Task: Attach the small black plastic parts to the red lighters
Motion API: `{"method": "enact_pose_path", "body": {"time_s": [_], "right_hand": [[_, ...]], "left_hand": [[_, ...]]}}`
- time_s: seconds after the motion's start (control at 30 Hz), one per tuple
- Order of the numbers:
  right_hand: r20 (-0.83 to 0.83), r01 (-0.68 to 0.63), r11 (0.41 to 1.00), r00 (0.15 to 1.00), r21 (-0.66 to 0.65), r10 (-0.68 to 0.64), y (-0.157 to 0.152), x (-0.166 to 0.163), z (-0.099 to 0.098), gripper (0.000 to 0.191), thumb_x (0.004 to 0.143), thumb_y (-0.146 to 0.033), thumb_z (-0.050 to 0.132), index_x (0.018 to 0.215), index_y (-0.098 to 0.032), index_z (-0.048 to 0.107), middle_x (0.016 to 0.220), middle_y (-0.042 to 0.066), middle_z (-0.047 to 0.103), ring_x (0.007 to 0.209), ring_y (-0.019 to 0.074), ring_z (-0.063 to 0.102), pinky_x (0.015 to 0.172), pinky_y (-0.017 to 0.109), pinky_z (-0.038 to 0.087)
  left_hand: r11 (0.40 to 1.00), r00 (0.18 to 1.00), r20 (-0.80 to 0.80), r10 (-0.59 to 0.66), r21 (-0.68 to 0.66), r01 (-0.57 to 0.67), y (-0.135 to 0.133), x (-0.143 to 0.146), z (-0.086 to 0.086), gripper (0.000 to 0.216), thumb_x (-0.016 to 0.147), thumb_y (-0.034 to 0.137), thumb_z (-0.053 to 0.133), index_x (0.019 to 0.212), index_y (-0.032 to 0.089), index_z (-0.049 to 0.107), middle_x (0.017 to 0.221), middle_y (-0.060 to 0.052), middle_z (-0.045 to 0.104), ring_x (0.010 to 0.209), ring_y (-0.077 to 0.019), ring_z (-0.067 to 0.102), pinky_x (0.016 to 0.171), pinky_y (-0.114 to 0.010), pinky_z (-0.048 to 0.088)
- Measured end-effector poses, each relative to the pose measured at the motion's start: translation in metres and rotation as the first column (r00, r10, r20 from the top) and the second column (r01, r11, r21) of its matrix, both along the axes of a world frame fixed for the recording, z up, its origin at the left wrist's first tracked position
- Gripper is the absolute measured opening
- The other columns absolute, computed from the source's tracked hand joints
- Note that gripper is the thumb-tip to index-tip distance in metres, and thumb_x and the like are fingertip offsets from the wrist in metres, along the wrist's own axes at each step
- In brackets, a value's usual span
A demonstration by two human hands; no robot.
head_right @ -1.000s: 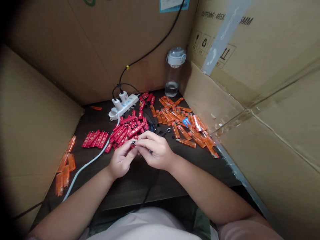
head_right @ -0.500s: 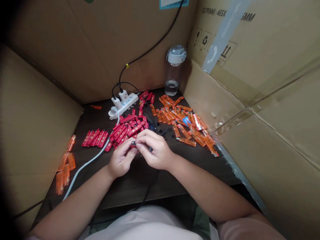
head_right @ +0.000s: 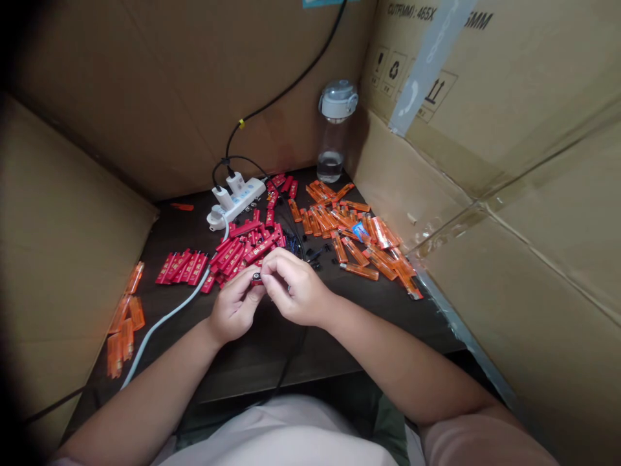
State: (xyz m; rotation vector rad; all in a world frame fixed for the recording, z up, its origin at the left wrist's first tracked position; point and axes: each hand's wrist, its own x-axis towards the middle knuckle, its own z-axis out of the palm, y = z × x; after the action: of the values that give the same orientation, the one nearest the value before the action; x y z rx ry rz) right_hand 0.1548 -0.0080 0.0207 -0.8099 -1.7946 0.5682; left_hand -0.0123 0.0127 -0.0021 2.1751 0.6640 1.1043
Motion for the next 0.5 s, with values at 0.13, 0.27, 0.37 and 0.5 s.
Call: {"method": "enact_pose_path", "body": {"time_s": [0.13,0.27,0.37,0.5], "right_hand": [[0.008,0.010,1.000,1.000,0.019,-0.011,-0.0005,-0.0007,-0.0018,0.008,0.090,-0.015,0.046,0.083,-0.018,0.048,0.084,0.007,0.054,0.078,0.0172,0.052,0.070,0.033,0.048],[0.015,0.017,0.999,1.000,0.027,-0.017,-0.0014,-0.0012,-0.0020,0.008,0.090,-0.015,0.046,0.084,-0.018,0.048,0.084,0.007,0.053,0.079,0.0171,0.051,0.071,0.033,0.048],[0.015,0.019,0.999,1.000,0.027,-0.019,-0.0016,-0.0014,-0.0023,0.008,0.091,-0.015,0.045,0.084,-0.019,0.047,0.084,0.007,0.053,0.079,0.0171,0.051,0.071,0.033,0.048],[0.013,0.023,0.999,1.000,0.035,-0.024,-0.0009,-0.0016,-0.0038,0.008,0.091,-0.014,0.045,0.084,-0.019,0.047,0.084,0.007,0.053,0.079,0.0174,0.052,0.071,0.034,0.048]], "left_hand": [[0.999,1.000,0.012,-0.012,-0.044,0.013,-0.0012,0.0007,0.0006,0.020,0.091,0.014,0.048,0.108,0.017,0.059,0.096,-0.007,0.064,0.086,-0.0149,0.062,0.077,-0.027,0.052],[0.999,1.000,0.012,-0.016,-0.039,0.017,-0.0018,0.0009,0.0007,0.021,0.090,0.014,0.048,0.108,0.016,0.058,0.097,-0.007,0.063,0.090,-0.0153,0.061,0.080,-0.027,0.051],[0.998,1.000,0.017,-0.021,-0.054,0.022,-0.0019,0.0012,0.0003,0.020,0.091,0.015,0.047,0.107,0.017,0.059,0.095,-0.007,0.063,0.086,-0.0151,0.061,0.078,-0.028,0.052],[0.998,0.999,0.027,-0.023,-0.054,0.024,-0.0018,0.0017,-0.0005,0.022,0.091,0.015,0.047,0.110,0.017,0.059,0.097,-0.008,0.064,0.088,-0.0158,0.061,0.079,-0.028,0.052]]}}
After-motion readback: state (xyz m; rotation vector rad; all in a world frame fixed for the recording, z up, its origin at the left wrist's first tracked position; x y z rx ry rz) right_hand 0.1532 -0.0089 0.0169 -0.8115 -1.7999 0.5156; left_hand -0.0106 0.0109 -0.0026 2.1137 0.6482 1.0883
